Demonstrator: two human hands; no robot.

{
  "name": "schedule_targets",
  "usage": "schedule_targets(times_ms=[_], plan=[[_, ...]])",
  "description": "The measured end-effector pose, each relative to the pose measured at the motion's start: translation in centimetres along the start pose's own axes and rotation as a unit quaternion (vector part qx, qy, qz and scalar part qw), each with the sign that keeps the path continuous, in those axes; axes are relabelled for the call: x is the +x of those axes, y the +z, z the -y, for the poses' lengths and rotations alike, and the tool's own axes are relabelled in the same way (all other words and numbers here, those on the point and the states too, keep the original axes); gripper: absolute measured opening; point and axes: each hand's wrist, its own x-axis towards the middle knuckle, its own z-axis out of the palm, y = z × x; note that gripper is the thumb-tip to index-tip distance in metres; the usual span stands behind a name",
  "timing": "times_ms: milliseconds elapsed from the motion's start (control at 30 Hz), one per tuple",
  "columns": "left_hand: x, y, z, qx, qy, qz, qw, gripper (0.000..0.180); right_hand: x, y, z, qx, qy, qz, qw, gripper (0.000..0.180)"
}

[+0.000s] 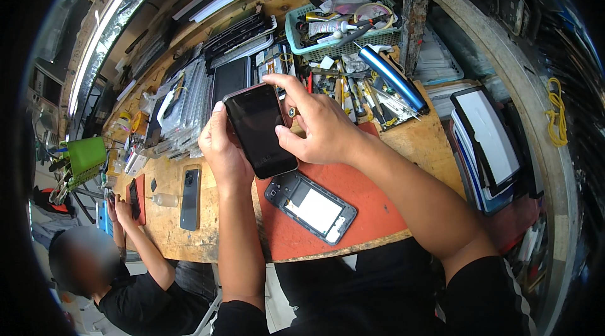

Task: The person removes a small metal bracket from a disassembled smartphone and places it on the workbench. Then the person picks up a different smartphone, turns it over, and repeatedly presses the screen and side buttons to test responsiveness.

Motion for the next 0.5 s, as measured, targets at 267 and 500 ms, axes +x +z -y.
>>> schedule_targets(times_ms=[267, 500], plan=[[-0.34, 0.19, 0.28, -0.001, -0.007, 0.008, 1.000, 0.035, 0.06, 0.23, -0.28, 0.008, 0.009, -0.030, 0.999, 0.062], [-0.04, -0.16, 0.19, 0.003, -0.009, 0.010, 1.000, 0.031, 0.12, 0.01, -0.38, 0.018, 0.004, -0.020, 1.000, 0.063]])
